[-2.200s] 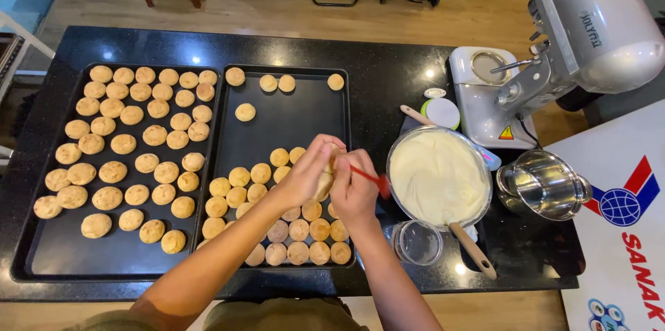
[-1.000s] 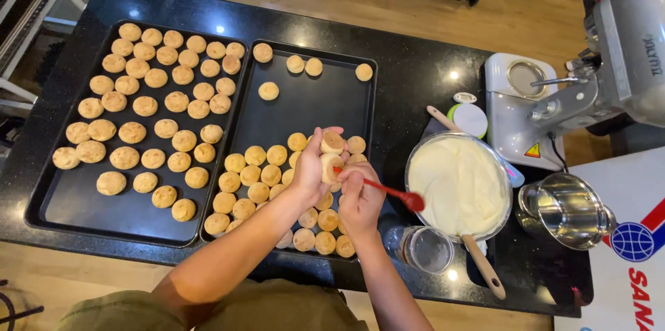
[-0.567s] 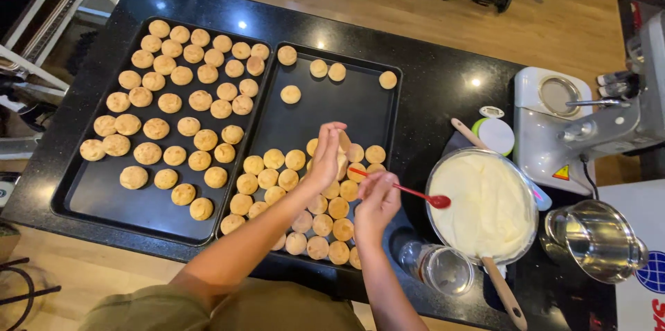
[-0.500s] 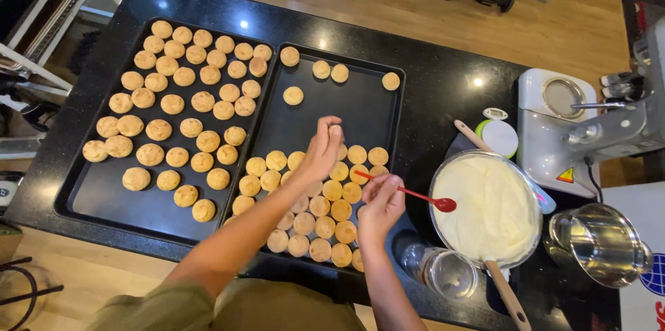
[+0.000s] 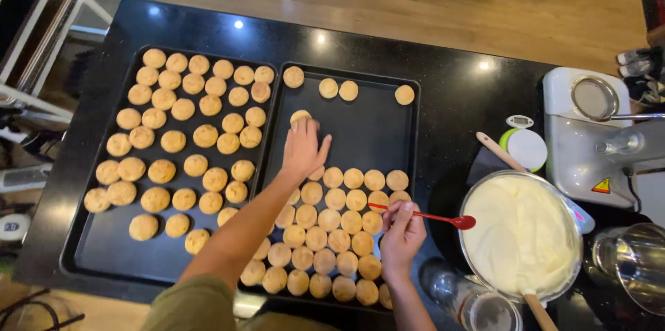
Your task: Filling baked choux pastries with cream using a spoon.
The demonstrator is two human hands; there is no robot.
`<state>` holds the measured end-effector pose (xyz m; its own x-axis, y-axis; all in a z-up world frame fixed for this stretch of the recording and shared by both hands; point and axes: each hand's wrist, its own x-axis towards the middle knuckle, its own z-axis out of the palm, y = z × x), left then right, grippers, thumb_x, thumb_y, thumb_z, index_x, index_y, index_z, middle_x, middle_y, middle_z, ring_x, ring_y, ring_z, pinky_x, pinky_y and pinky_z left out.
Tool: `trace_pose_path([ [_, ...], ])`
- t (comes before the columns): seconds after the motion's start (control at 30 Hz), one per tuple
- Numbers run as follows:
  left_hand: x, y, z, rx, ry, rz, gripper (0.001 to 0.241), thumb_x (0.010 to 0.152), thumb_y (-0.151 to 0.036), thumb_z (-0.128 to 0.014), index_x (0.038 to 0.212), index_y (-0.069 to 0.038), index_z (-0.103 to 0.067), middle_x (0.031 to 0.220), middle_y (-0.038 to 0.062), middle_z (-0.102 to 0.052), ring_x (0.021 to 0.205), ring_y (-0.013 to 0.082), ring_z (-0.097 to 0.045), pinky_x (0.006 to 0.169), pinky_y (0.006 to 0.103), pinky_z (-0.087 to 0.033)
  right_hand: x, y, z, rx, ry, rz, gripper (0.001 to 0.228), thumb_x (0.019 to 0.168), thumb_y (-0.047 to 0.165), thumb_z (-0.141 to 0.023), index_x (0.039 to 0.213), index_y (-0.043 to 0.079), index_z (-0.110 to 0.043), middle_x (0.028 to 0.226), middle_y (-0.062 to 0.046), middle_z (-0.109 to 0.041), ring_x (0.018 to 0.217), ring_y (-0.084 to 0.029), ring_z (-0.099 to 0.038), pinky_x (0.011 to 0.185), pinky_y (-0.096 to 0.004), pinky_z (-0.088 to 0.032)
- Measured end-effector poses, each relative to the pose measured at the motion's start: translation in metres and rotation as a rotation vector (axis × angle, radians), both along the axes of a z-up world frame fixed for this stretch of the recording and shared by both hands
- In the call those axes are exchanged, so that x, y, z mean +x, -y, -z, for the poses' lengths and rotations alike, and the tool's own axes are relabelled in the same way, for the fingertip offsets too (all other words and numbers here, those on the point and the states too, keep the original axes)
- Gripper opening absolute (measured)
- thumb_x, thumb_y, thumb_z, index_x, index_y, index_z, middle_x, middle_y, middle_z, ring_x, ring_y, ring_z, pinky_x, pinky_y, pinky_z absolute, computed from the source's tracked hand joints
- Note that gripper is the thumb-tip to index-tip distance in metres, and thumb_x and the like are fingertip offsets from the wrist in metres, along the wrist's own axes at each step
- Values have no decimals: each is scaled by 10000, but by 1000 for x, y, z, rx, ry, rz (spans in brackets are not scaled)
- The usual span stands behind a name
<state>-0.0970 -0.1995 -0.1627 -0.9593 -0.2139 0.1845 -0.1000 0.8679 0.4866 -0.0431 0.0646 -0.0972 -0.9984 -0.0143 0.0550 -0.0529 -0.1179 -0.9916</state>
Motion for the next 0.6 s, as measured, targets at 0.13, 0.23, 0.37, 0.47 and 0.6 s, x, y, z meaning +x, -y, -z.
trace_pose_path([
  [0.13, -70, 7, 5, -278, -288, -145, 707, 786, -418, -723, 1301, 15, -505, 1298, 217, -517, 1207, 401, -502, 984, 479, -453, -13, 0, 4, -40, 11, 59, 315, 1116, 216, -432, 870, 51, -538, 720, 7, -513, 575, -44, -440, 502, -218, -340],
  [0.23, -117, 9, 5, -344, -222, -149, 877, 735, -516, -735, 1378, 18, -467, 1322, 235, -499, 1217, 410, -490, 995, 493, -441, -17, -7, 6, 11, 3, 95, 325, 1116, 222, -435, 879, 39, -561, 695, 6, -502, 571, -50, -441, 499, -221, -342],
  [0.37, -150, 1, 15, -218, 51, -83, 814, 858, -595, -697, 1420, -46, -481, 1262, 188, -509, 1175, 377, -510, 953, 513, -453, -15, -22, 6, 40, -41, 136, 345, 1121, 238, -434, 870, 41, -566, 672, 10, -502, 558, -46, -439, 496, -216, -338],
  [0.47, -162, -3, 24, -247, 32, 2, 665, 913, -566, -649, 1364, -92, -524, 1241, 160, -524, 1151, 345, -548, 884, 508, -496, -15, -28, 15, 68, -4, 186, 348, 1114, 239, -445, 862, 37, -575, 638, 16, -483, 536, -43, -406, 482, -214, -304],
  [0.6, -160, -8, 55, -215, 10, 18, 487, 981, -474, -604, 1289, -100, -559, 1225, 144, -538, 1115, 330, -589, 840, 494, -530, -22, -27, 20, 18, 9, 186, 341, 1108, 240, -458, 862, 40, -582, 630, 33, -463, 538, -38, -387, 482, -213, -288],
])
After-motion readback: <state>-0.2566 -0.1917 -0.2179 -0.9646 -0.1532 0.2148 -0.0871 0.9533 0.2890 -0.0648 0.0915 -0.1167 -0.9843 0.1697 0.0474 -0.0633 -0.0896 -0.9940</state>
